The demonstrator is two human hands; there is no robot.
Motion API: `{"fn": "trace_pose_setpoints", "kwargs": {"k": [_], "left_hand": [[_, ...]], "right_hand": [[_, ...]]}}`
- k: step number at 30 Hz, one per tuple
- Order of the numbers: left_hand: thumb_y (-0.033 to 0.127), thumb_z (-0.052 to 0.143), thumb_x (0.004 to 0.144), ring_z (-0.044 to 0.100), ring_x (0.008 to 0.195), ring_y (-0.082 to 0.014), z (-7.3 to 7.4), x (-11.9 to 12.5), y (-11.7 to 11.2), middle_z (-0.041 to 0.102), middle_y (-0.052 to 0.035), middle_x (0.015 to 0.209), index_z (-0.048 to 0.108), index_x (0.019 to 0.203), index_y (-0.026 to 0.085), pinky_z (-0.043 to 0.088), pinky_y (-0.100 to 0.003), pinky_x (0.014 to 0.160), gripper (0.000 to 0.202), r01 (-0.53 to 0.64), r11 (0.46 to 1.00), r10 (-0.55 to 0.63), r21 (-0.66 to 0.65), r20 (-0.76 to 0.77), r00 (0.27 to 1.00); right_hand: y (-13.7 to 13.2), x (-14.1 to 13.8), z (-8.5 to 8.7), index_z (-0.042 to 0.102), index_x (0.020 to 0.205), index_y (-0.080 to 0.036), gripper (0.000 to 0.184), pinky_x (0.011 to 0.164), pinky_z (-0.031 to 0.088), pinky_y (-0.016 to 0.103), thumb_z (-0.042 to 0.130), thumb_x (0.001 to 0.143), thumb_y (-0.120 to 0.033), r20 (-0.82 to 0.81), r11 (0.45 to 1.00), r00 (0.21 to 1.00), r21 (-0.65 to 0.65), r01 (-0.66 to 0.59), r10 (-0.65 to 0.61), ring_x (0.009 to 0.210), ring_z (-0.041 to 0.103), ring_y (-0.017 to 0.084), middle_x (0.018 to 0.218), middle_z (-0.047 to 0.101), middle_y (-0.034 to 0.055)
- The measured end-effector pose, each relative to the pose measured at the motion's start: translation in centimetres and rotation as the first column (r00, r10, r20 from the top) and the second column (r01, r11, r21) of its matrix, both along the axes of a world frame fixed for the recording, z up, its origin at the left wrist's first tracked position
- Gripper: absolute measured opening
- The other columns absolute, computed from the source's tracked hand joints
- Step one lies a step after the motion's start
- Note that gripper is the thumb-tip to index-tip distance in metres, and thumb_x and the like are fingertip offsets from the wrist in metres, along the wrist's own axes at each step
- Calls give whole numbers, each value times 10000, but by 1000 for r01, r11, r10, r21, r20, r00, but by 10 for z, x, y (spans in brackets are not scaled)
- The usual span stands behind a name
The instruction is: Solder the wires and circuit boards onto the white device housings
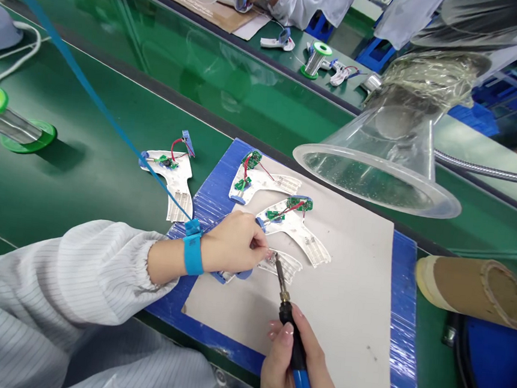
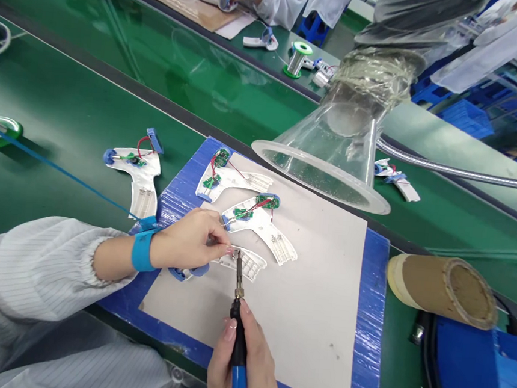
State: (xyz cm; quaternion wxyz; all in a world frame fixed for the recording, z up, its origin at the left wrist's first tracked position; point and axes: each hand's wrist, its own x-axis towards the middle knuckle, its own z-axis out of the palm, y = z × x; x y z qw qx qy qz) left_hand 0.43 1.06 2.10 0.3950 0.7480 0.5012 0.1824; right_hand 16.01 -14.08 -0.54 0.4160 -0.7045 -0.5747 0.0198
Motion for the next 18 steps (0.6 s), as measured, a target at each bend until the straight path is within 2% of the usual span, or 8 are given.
{"fn": "trace_pose_setpoints", "kwargs": {"k": [10,18], "left_hand": [[194,709,790,580,638,-141,2,0,1,633,-25,603,790,667,160,416,-246,637,151,-6,1000,6,-19,-15,1000],[174,697,777,584,633,-141,3,2,0,646,-34,612,785,669,146,414,-238,625,142,-16,999,15,-29,-7,1000]], "right_hand": [[0,2,-3,701,1113,-146,273,642,580,263,635,923,-330,-28,1000,1000,6,-2,2,647,713,171,766,737,48],[3,-3,-1,692,1131,-134,294,624,560,236,615,941,-344,-108,995,991,36,89,-84,614,691,147,762,728,51]]}}
